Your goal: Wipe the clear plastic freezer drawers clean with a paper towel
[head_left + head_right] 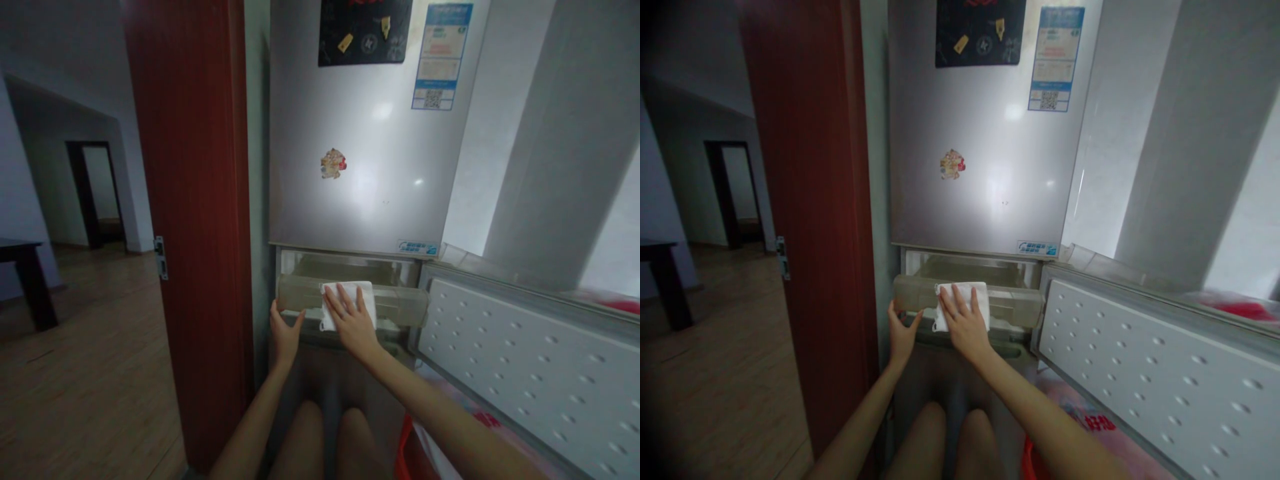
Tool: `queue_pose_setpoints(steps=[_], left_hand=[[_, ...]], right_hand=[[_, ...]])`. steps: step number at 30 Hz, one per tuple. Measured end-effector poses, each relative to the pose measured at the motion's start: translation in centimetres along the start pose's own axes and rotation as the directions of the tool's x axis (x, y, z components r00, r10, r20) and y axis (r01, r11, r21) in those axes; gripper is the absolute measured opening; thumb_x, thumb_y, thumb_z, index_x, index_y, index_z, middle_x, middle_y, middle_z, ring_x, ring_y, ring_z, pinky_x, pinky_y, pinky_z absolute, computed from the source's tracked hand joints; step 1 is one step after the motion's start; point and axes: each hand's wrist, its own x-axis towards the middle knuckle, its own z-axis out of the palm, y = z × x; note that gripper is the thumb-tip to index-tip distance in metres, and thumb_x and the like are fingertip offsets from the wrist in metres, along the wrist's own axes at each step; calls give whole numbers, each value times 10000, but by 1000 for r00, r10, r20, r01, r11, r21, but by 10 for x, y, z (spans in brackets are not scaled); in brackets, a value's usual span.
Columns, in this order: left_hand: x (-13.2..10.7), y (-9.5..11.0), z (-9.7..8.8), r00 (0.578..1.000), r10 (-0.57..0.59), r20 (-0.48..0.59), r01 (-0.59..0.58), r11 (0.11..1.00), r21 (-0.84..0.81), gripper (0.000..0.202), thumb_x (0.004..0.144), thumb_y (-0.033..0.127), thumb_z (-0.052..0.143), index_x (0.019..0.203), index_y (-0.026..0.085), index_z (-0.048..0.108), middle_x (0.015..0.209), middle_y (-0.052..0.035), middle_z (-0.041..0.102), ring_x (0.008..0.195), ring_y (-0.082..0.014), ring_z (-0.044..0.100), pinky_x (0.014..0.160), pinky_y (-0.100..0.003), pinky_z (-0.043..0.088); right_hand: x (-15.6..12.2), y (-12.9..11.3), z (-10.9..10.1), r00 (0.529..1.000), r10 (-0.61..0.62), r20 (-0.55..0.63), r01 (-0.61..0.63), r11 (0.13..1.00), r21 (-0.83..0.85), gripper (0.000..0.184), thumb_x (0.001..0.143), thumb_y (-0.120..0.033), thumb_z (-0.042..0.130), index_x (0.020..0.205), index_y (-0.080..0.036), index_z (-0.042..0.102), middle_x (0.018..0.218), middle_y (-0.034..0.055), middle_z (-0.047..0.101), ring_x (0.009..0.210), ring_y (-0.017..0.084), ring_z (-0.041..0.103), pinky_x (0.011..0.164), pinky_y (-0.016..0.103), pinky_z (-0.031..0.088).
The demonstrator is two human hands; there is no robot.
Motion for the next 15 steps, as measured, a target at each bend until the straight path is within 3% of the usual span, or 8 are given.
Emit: queue_pose_setpoints(steps=[7,11,15], left_hand=[[1,-5,-2,999,1,49,3,997,-82,829,691,256,749,1410,198,342,1328,-163,561,1154,-261,604,946,-382,502],[0,-5,-3,998,32,55,-26,994,-102,844,677,239,731,1420,189,335,1345,-165,553,1172,-268,599,954,-383,500],[-1,-5,-3,998,35,50,-31,996,-79,826,693,234,713,1424,183,331,1362,-168,541,1192,-274,583,967,-396,491]], right_hand=[[42,-32,6,998,-53,27,48,986,162,530,926,-209,455,1444,-101,424,1576,63,317,1439,354,290,1151,557,281],[47,-26,-2,992,-99,82,79,973,218,639,865,-159,507,1479,-78,350,1587,88,277,1440,335,297,1148,530,303],[51,-17,-2,988,-132,83,115,976,182,606,902,-122,450,1494,-116,325,1575,72,307,1386,300,398,1079,486,402]])
